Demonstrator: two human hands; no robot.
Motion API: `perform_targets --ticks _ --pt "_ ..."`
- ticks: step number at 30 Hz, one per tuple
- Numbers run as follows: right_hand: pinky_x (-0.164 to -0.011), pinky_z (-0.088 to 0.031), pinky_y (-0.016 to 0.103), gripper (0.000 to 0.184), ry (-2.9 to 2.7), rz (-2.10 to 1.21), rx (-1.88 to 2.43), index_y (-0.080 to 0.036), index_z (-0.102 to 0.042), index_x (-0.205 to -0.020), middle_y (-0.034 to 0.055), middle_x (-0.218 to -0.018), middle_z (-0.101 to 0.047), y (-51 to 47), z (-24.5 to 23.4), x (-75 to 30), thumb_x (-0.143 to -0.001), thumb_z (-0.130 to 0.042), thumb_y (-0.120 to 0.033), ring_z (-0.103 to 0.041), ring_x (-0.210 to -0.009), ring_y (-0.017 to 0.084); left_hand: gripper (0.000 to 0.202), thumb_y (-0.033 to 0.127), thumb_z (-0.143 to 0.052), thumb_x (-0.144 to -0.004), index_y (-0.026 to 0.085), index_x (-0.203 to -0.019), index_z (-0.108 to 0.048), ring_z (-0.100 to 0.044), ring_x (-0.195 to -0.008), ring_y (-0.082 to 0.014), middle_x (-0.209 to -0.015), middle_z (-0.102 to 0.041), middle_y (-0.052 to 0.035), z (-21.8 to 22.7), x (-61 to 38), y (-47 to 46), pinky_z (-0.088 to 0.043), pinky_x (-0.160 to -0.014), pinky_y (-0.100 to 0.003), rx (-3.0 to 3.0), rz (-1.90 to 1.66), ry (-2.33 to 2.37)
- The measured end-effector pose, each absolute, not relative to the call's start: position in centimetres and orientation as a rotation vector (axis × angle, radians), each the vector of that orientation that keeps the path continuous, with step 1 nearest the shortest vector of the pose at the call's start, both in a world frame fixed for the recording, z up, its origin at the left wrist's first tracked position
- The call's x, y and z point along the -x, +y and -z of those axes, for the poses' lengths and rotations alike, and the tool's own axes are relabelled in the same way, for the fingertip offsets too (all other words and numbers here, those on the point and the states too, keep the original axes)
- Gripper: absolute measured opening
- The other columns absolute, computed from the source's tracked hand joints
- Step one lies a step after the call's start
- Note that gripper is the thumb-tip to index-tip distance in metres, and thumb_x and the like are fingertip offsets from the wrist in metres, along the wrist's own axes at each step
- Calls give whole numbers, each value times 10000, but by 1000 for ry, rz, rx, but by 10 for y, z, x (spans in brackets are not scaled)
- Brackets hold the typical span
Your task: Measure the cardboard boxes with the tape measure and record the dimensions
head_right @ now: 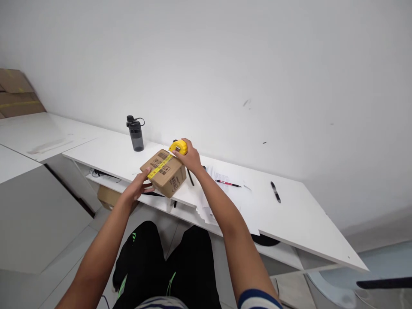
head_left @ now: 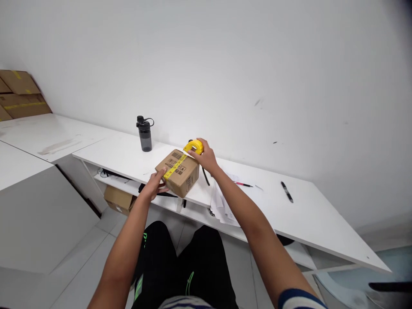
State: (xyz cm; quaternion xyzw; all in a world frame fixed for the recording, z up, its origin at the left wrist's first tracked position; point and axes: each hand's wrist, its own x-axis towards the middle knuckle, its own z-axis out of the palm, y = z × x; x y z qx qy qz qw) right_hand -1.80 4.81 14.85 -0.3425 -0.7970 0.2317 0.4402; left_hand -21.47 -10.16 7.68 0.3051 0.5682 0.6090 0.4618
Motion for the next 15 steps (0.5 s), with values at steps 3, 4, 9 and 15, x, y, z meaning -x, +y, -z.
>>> perform_targets --ticks 3,4,9,15 --pt "-881 -515 359 723 -1837 -823 735 -208 -417 -1336 104 -1272 -597 43 -131 3 -759 -646 -581 -608 -1069 216 603 620 -687 -742 183 -1150 -609 -697 -888 -239 -1046 -701 -145 -58 215 -103 -604 -740 -381 -758 -1586 1209" --pt "-877 -521 357 717 -1814 -902 720 -201 -428 -1313 106 -1252 -606 39 -126 1 -749 -653 -583 -612 -1061 214 577 607 -685 -749 169 -1119 -625 -699 -870 -239 -1006 -710 -145 -53 216 -100 -602 -736 -379 -761 -1602 1206" --pt "-909 -516 365 654 -1781 -1064 726 -210 -467 -1245 86 -1209 -630 13 -115 9 -731 -680 -555 -616 -1051 208 487 530 -714 -720 155 -1022 -638 -680 -892 -240 -957 -707 -119 -47 226 -83 -568 -767 -385 -701 -1750 1654" --pt "-948 -486 348 680 -1916 -1057 676 -221 -467 -1280 74 -1248 -603 -1 -120 35 -723 -714 -523 -595 -1083 202 461 594 -553 -830 177 -970 -693 -656 -981 -262 -1034 -716 -111 -85 222 -96 -523 -847 -390 -1092 -1708 1768"
